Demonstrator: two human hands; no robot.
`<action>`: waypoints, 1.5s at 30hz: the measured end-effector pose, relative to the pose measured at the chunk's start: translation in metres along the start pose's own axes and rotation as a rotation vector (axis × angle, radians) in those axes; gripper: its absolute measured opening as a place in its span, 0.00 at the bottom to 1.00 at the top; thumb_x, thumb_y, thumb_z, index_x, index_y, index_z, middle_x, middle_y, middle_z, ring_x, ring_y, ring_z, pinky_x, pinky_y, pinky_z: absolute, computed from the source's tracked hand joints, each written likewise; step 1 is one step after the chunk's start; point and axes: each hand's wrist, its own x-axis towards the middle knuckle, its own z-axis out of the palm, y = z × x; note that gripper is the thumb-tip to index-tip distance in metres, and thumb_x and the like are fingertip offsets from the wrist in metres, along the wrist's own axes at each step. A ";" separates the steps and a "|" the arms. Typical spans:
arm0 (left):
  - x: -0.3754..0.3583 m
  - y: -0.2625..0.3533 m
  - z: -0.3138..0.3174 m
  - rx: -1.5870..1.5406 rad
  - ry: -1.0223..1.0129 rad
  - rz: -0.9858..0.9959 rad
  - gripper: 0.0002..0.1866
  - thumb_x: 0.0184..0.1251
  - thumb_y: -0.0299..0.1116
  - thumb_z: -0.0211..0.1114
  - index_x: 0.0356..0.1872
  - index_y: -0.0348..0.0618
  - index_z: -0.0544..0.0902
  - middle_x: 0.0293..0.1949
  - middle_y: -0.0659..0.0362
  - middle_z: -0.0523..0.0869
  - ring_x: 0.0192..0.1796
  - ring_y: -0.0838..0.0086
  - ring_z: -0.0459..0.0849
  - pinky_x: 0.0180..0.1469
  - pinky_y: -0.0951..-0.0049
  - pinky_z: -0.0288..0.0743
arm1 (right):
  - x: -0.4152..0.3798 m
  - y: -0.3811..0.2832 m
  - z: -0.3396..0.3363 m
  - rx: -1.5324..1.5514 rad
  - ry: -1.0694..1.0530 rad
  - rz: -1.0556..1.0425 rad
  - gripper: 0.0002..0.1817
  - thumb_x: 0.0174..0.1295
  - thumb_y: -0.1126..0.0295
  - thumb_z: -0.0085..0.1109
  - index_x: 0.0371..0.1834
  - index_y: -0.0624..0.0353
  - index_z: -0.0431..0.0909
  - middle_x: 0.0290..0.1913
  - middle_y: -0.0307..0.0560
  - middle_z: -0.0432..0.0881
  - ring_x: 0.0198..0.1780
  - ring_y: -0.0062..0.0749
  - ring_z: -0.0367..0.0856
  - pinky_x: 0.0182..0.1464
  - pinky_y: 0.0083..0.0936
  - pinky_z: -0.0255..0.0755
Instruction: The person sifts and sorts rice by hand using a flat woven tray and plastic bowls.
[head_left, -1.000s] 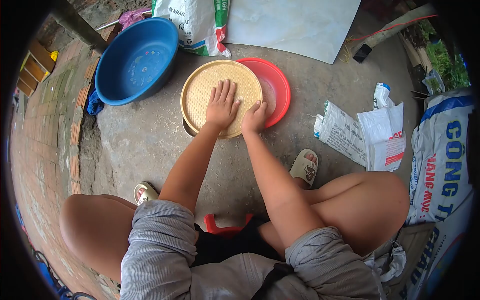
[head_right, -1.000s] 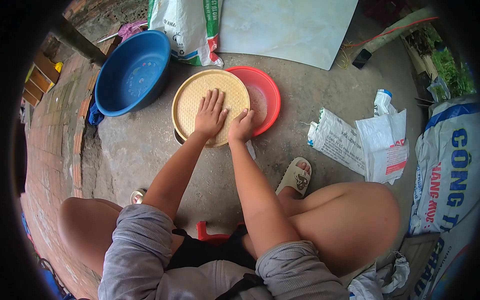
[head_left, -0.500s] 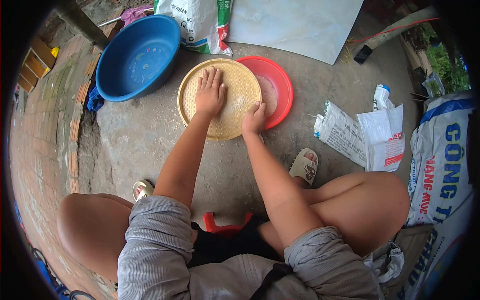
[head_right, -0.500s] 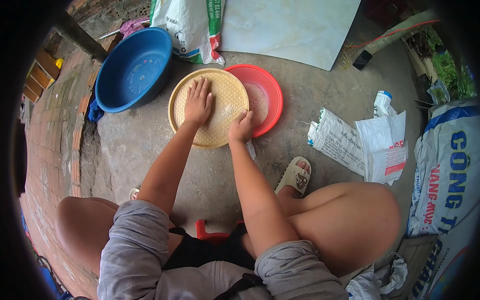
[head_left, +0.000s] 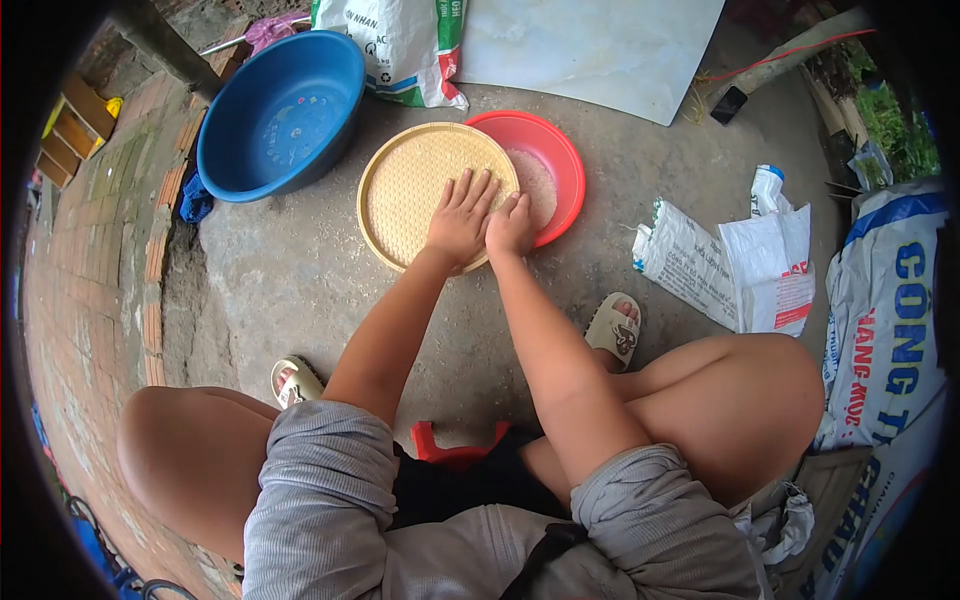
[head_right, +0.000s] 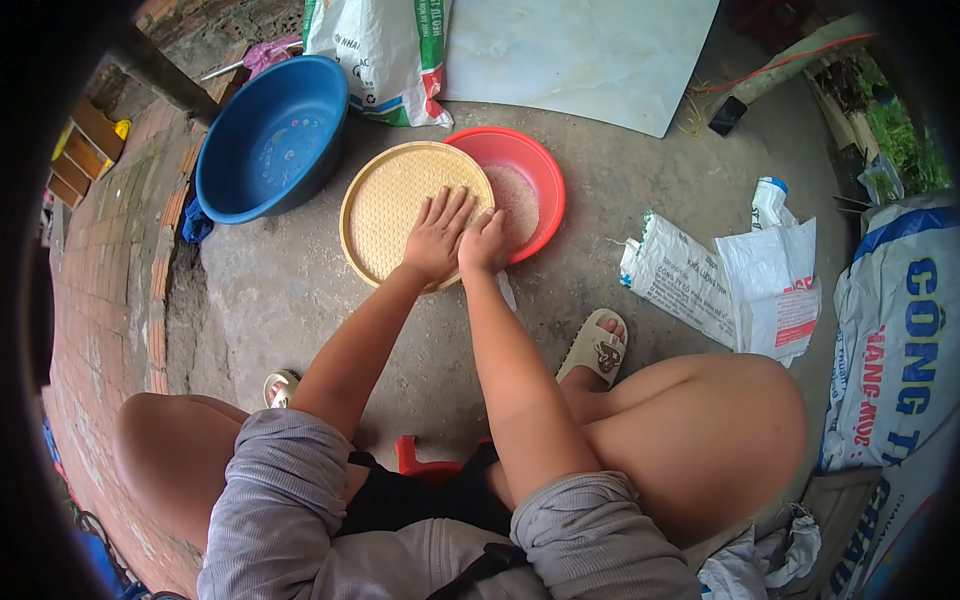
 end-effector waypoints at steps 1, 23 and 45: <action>-0.002 0.004 0.000 0.002 -0.001 0.001 0.31 0.68 0.48 0.44 0.71 0.54 0.55 0.73 0.60 0.54 0.75 0.60 0.47 0.73 0.55 0.38 | 0.002 0.002 0.003 0.001 0.022 -0.028 0.21 0.68 0.56 0.33 0.43 0.62 0.70 0.39 0.65 0.80 0.41 0.63 0.78 0.43 0.53 0.69; -0.052 -0.122 -0.104 -1.331 0.438 -0.874 0.27 0.62 0.45 0.65 0.55 0.34 0.76 0.47 0.57 0.82 0.48 0.71 0.80 0.54 0.70 0.71 | 0.004 -0.025 -0.016 0.521 0.096 -0.466 0.19 0.69 0.59 0.43 0.31 0.66 0.70 0.27 0.58 0.78 0.29 0.49 0.76 0.35 0.39 0.67; -0.085 -0.139 -0.132 -1.220 1.058 -0.809 0.17 0.67 0.43 0.61 0.43 0.37 0.83 0.37 0.63 0.84 0.39 0.82 0.78 0.44 0.79 0.71 | -0.040 -0.045 0.025 0.816 -0.808 0.256 0.26 0.72 0.55 0.37 0.64 0.63 0.59 0.62 0.60 0.68 0.63 0.50 0.69 0.64 0.44 0.63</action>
